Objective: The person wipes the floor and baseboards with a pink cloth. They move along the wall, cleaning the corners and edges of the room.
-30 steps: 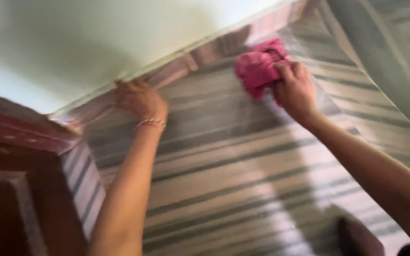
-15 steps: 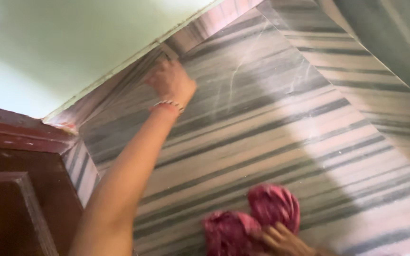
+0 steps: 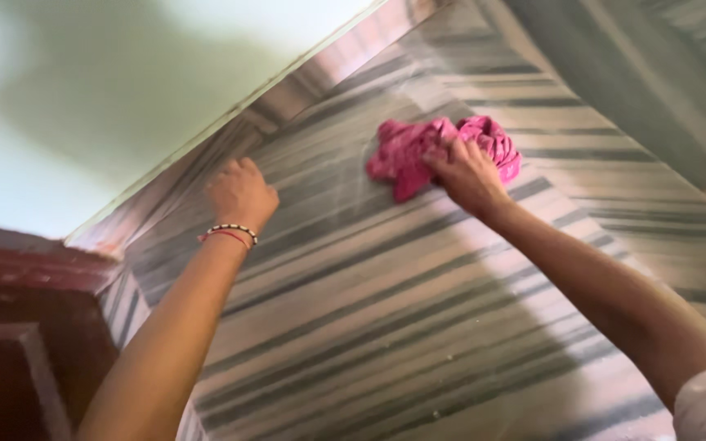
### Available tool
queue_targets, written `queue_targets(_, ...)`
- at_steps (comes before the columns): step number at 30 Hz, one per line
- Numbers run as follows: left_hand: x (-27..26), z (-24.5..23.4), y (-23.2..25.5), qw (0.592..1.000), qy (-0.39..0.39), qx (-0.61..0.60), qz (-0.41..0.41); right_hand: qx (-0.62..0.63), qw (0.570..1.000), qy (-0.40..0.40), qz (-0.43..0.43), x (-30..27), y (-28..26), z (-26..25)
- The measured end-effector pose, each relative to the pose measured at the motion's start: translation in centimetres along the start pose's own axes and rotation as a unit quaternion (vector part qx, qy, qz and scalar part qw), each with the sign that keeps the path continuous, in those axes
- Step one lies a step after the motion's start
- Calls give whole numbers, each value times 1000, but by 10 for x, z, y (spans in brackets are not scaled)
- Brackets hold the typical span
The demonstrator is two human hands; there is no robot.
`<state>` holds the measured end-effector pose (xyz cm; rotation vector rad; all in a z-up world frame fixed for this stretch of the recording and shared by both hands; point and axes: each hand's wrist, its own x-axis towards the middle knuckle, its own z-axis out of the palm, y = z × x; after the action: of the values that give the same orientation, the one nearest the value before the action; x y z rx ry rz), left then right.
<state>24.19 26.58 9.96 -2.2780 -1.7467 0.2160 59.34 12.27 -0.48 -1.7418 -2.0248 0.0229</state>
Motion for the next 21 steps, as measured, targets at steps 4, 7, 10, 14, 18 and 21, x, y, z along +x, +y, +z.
queue_targets(4,7,-15,56,995,15,-24,91,-74,996,53,17,-36,-5,-55)
queue_targets(7,2,-20,86,988,9,-32,152,260,959,-48,107,-122,-39,-72)
queue_targets(10,-9,-16,107,981,-13,-41,191,235,906,-349,42,-229,-88,-62)
queue_targets(14,-22,-5,131,969,-32,-41,240,137,930,-61,-335,-274,-69,-38)
queue_targets(18,-27,2,144,960,-39,-50,274,245,919,-303,58,-228,-10,-26)
queue_targets(21,-26,6,149,957,-45,-37,285,2,994,3,-110,-162,47,-34)
